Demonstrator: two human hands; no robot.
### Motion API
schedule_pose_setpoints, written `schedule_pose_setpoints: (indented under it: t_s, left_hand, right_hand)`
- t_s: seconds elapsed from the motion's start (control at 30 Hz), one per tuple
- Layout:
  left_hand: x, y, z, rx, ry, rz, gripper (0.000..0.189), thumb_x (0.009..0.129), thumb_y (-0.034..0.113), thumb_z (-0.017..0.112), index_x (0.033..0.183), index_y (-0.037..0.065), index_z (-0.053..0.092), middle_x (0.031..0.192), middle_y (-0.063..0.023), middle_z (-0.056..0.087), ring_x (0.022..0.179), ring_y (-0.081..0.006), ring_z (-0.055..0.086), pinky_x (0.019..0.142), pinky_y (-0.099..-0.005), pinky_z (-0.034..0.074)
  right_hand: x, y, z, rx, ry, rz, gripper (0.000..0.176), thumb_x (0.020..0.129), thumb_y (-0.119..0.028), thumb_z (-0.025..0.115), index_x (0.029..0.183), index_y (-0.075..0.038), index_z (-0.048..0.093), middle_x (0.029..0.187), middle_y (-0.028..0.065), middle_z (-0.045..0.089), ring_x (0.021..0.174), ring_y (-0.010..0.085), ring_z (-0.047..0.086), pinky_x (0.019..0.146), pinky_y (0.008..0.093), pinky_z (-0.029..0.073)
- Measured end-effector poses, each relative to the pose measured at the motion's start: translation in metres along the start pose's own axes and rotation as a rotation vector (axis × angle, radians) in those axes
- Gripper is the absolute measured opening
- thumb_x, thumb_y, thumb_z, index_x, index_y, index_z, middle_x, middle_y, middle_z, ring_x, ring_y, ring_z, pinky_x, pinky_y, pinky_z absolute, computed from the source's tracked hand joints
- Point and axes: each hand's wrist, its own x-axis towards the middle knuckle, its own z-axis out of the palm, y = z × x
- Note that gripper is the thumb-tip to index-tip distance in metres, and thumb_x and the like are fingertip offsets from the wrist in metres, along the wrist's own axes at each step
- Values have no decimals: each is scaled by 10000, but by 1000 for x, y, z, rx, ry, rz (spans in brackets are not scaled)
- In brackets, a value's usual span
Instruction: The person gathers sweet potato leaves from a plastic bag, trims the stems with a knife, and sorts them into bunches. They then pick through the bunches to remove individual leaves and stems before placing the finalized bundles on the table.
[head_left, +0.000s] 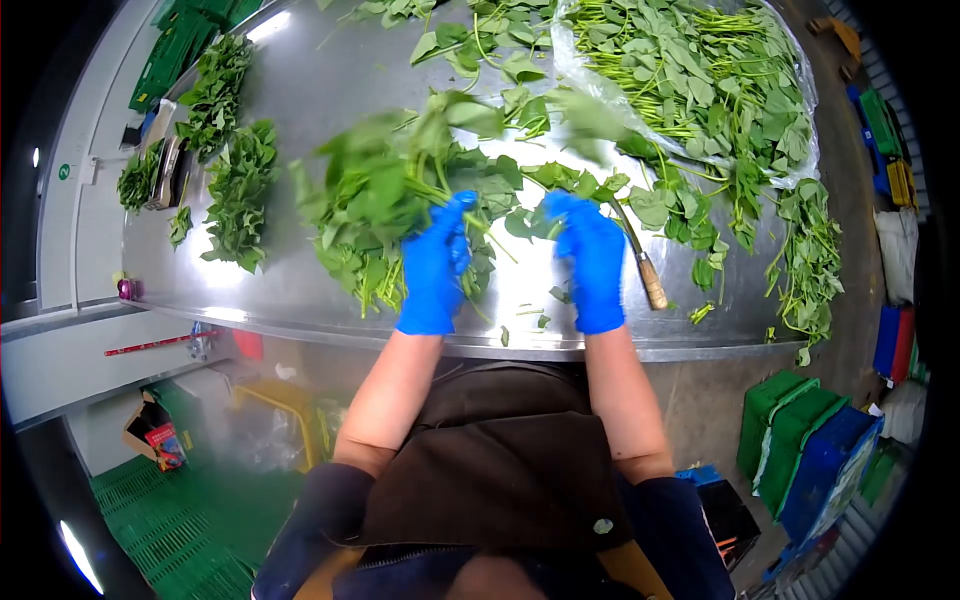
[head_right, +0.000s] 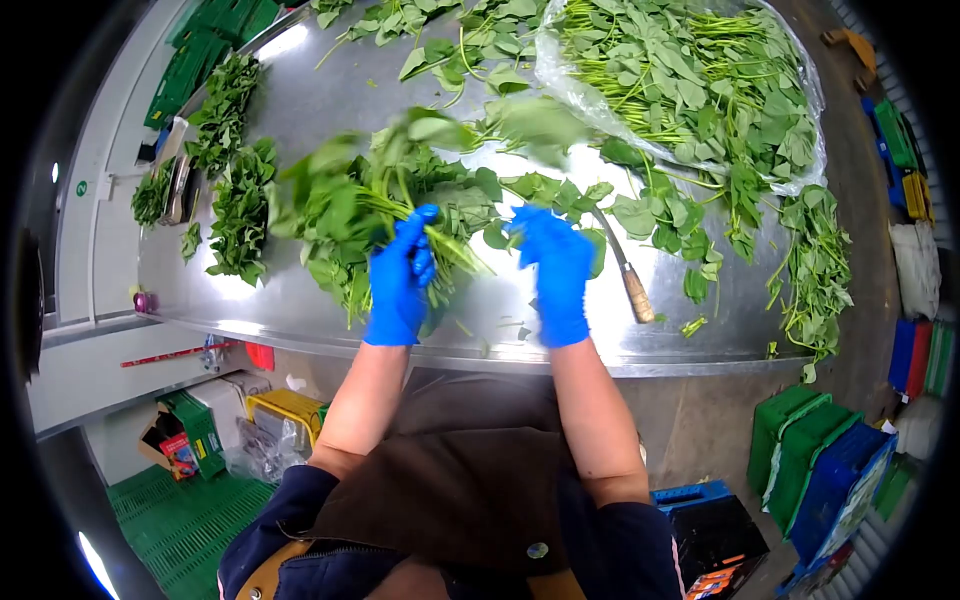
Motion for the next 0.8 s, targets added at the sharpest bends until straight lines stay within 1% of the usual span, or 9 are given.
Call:
schedule_pose_setpoints:
  t_s: [0.13,0.2,0.27,0.33,0.47,0.53,0.67,0.73,0.8]
  left_hand:
    - [3,13,-10,-28,-36,24,240,895,210,596,1086,70,640,724,22,473,458,-49,346,400,-212,231]
    - [1,10,-8,-62,-76,16,257,905,218,582,1115,78,631,731,21,473,460,-49,345,405,-213,234]
    - [1,4,-9,-135,-110,30,268,913,226,569,1132,83,624,732,22,473,458,-50,339,407,-214,233]
    - [-3,1,-11,-113,-124,21,283,917,233,562,1150,81,615,727,24,466,463,-47,335,411,-211,234]
    - [-7,12,-21,-63,-84,60,256,926,234,546,1118,84,624,680,36,422,500,-33,335,433,-196,237]
    - [-5,18,-39,241,-26,379,260,931,243,538,1124,87,616,693,39,427,509,-33,335,435,-197,239]
    - [20,65,-96,-260,9,326,307,936,269,524,1166,72,576,724,39,441,578,-60,371,471,-213,281]
    - [22,78,-115,-413,9,246,194,908,280,542,891,90,577,760,-20,442,636,-122,403,487,-255,323]
    - [21,79,-129,-465,-142,214,229,912,269,528,759,101,498,745,-37,427,610,-129,394,473,-255,311]
  right_hand:
    - [22,-19,-16,486,40,267,563,952,-484,398,1295,-41,456,1140,75,583,719,104,540,636,231,447]
    - [14,0,-14,258,-183,423,542,958,-483,375,1265,-53,497,1131,76,593,715,120,560,619,253,467]
    - [-13,8,8,54,-408,247,602,955,-509,350,1232,-1,516,1076,73,629,639,108,559,580,252,460]
    - [-26,11,36,-90,-303,173,380,952,-294,483,1186,-5,560,938,54,664,610,94,552,560,245,454]
    - [-21,6,46,-210,-313,218,193,865,-141,597,999,-21,669,791,44,665,594,78,545,546,230,444]
    - [-14,-12,41,-505,-488,177,146,835,-137,629,899,-30,703,748,42,656,605,72,547,533,230,438]
    - [11,-45,-8,-580,-77,8,162,844,-154,618,943,-61,707,829,96,676,686,126,600,621,272,478]
    - [10,-76,0,-1263,166,-206,397,837,-288,653,1186,-108,600,964,124,670,751,219,620,719,306,494]
    - [8,-52,10,-1199,230,-384,412,827,-311,656,1185,-120,583,932,131,659,768,264,624,726,356,488]
